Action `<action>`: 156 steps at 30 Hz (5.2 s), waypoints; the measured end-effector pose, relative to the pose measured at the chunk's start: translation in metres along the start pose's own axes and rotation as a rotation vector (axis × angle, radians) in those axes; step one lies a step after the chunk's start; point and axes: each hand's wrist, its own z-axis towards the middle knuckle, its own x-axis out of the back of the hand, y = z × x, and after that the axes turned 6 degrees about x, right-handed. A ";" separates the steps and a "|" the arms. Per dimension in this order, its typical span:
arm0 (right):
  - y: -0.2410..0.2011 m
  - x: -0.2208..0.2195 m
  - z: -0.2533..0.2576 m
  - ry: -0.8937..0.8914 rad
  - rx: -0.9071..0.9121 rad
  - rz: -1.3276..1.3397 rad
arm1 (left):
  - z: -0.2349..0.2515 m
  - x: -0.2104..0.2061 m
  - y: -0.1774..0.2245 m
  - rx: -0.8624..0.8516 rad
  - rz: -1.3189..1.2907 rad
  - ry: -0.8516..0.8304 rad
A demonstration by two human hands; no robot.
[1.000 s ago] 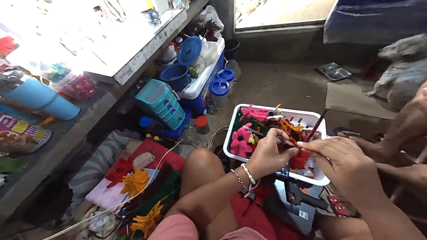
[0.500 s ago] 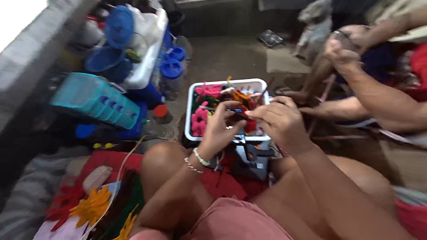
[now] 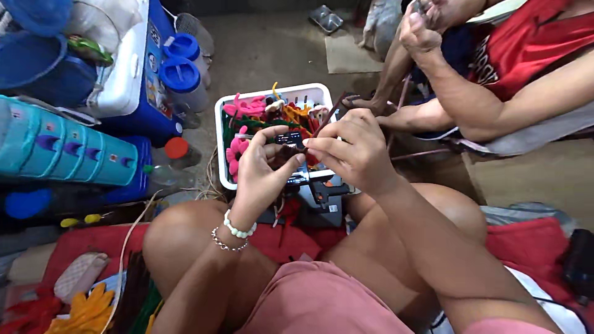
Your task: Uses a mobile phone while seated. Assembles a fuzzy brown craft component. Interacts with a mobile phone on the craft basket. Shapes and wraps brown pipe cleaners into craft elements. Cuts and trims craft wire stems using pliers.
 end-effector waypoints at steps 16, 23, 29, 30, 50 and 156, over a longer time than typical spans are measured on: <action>-0.007 0.000 0.000 -0.028 -0.023 -0.016 | -0.001 -0.003 0.001 -0.146 0.175 0.060; -0.011 -0.004 0.000 -0.018 -0.020 -0.048 | -0.001 -0.004 -0.001 -0.183 0.218 0.101; -0.019 -0.021 -0.003 0.045 -0.104 -0.049 | 0.001 -0.009 -0.010 -0.253 0.326 0.199; -0.019 -0.023 -0.003 0.049 -0.135 -0.029 | 0.002 -0.009 -0.012 -0.269 0.324 0.214; -0.031 -0.030 -0.001 0.232 -0.553 0.395 | 0.005 -0.021 -0.021 -0.189 -0.010 0.316; 0.004 0.003 0.004 -0.157 0.059 0.041 | 0.005 -0.002 -0.008 0.014 0.167 -0.125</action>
